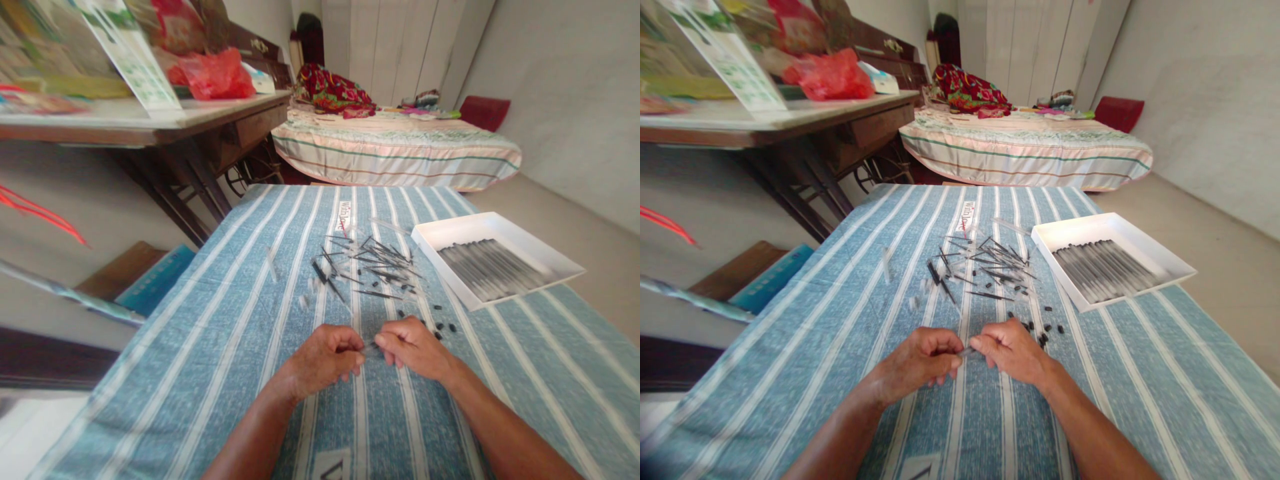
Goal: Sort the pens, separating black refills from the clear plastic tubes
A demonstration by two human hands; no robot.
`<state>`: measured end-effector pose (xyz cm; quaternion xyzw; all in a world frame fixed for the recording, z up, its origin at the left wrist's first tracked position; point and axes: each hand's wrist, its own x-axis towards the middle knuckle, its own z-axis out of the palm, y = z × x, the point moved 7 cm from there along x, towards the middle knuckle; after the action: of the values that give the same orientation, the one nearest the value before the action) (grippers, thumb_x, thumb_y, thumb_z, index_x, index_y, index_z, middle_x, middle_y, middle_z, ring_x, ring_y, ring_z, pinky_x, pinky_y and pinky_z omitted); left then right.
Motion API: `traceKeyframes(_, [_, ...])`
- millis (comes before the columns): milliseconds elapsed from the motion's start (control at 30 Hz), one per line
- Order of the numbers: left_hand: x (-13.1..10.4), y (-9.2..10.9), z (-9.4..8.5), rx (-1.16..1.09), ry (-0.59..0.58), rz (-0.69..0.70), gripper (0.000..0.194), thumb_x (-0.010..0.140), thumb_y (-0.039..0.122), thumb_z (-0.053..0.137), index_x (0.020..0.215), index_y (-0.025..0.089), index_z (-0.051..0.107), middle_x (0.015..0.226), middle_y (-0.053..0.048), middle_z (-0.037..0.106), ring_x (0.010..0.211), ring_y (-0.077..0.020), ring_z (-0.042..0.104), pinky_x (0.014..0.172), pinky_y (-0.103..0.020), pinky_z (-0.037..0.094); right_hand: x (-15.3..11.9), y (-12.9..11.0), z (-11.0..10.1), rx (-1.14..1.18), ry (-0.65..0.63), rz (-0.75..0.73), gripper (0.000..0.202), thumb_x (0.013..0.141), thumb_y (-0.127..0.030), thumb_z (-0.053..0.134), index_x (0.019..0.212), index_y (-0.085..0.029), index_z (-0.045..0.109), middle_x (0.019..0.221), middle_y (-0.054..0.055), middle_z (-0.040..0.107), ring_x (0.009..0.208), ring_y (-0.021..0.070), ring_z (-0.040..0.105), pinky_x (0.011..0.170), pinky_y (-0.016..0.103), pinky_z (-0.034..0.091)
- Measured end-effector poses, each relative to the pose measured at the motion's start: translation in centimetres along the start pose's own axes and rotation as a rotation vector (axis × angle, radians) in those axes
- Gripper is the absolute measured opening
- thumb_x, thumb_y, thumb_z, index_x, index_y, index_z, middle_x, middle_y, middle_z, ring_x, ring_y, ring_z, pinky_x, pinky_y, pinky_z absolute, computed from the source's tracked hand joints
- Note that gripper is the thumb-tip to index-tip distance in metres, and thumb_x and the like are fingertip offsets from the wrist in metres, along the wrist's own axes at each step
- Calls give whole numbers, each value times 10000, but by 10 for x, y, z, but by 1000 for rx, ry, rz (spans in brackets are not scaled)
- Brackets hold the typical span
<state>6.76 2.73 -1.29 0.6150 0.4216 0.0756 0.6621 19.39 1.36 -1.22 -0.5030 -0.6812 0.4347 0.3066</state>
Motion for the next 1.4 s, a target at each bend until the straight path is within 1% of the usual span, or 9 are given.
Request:
traceKeyframes(133, [0, 0, 0, 13, 2, 2, 144, 670, 258, 535, 749, 139, 557, 590, 33, 563, 486, -74, 458, 444, -188, 312, 0, -1, -2, 28, 19, -13, 230, 781, -350, 558, 657, -156, 557, 495, -40, 536, 429, 65, 472, 432, 164, 346])
traceKeyframes(267, [1, -1, 1, -5, -8, 2, 152, 672, 265, 545, 759, 140, 557, 577, 39, 552, 483, -73, 457, 446, -186, 311, 0, 0, 0, 1, -4, -1, 374, 838, -380, 464, 545, -155, 516, 444, -32, 508, 387, 61, 451, 410, 168, 331])
traceKeyframes(433, [1, -2, 1, 9, -7, 15, 126, 672, 237, 542, 748, 140, 562, 585, 35, 557, 480, -69, 452, 456, -184, 316, 0, -2, 1, 16, 7, 3, 272, 788, -367, 542, 608, -163, 527, 487, -36, 537, 418, 67, 475, 416, 164, 345])
traceKeyframes(533, [2, -3, 2, 21, 3, 43, 113, 677, 235, 544, 733, 142, 571, 566, 41, 530, 486, -72, 440, 473, -191, 322, -1, 1, 4, 23, -24, 41, 320, 817, -377, 494, 578, -164, 509, 458, -35, 535, 369, 62, 457, 389, 165, 335])
traceKeyframes(633, [3, 0, 1, 85, 48, 130, 107, 696, 241, 547, 724, 143, 581, 560, 46, 488, 505, -76, 412, 488, -196, 312, -1, 5, 6, 61, -29, 77, 376, 820, -415, 481, 540, -165, 488, 422, -38, 529, 340, 58, 438, 379, 166, 325])
traceKeyframes(733, [2, 9, -1, 272, 126, 268, 107, 731, 220, 519, 693, 148, 588, 573, 41, 465, 541, -84, 403, 510, -201, 301, -1, 10, 5, 124, -15, 127, 405, 812, -449, 484, 522, -168, 460, 406, -42, 524, 328, 55, 432, 366, 163, 312])
traceKeyframes(933, [-6, 27, 3, 548, 207, 467, 177, 796, 187, 447, 719, 159, 604, 658, 0, 544, 616, -111, 475, 597, -218, 334, -1, 18, 5, 203, 5, 188, 410, 807, -461, 489, 520, -173, 427, 398, -49, 521, 306, 47, 406, 349, 159, 293])
traceKeyframes(1167, [-6, 25, 3, 568, 200, 451, 159, 784, 197, 451, 737, 170, 600, 663, 3, 550, 616, -115, 477, 587, -214, 336, -1, 19, 3, 215, 33, 183, 417, 800, -474, 496, 520, -172, 436, 395, -47, 526, 301, 50, 416, 344, 161, 297])
traceKeyframes(1400, [-4, 21, -7, 563, 201, 357, 197, 788, 224, 441, 649, 160, 564, 587, 33, 469, 555, -92, 424, 536, -205, 296, -1, 24, -15, 292, 176, 191, 421, 797, -474, 506, 512, -169, 447, 404, -32, 551, 290, 54, 428, 325, 163, 295])
